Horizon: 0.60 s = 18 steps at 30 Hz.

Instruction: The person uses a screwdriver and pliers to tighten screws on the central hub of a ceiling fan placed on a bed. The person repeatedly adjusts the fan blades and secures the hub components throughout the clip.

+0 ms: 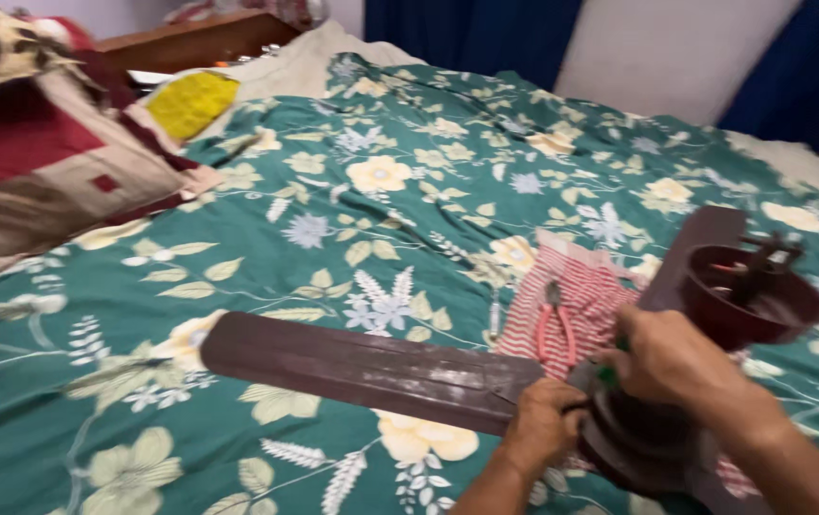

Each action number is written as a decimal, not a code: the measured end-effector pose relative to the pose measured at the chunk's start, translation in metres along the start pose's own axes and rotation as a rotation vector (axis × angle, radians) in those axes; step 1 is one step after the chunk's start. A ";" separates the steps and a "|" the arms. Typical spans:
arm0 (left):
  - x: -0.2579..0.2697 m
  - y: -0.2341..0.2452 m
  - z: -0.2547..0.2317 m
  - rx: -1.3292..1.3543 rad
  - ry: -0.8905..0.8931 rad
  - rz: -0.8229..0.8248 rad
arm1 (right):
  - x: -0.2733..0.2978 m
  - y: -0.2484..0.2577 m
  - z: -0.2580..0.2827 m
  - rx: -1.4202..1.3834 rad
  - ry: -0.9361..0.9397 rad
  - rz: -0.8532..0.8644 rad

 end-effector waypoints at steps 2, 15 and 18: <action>0.001 -0.003 -0.002 -0.004 -0.022 -0.020 | -0.001 -0.003 -0.005 0.040 -0.038 0.034; 0.001 -0.009 0.012 -0.005 0.014 -0.026 | -0.009 -0.009 -0.008 0.094 -0.164 0.202; 0.001 -0.007 0.007 -0.021 0.000 -0.031 | -0.011 -0.003 -0.006 0.040 0.021 0.205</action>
Point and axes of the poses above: each hand's wrist, its own x-axis away from the middle knuckle, its own y-axis out of the back of the hand, z = x × y, the point moved 6 cm from there along -x, towards the middle knuckle, and after that the axes turned 13 degrees about y, right-handed, at the moved point
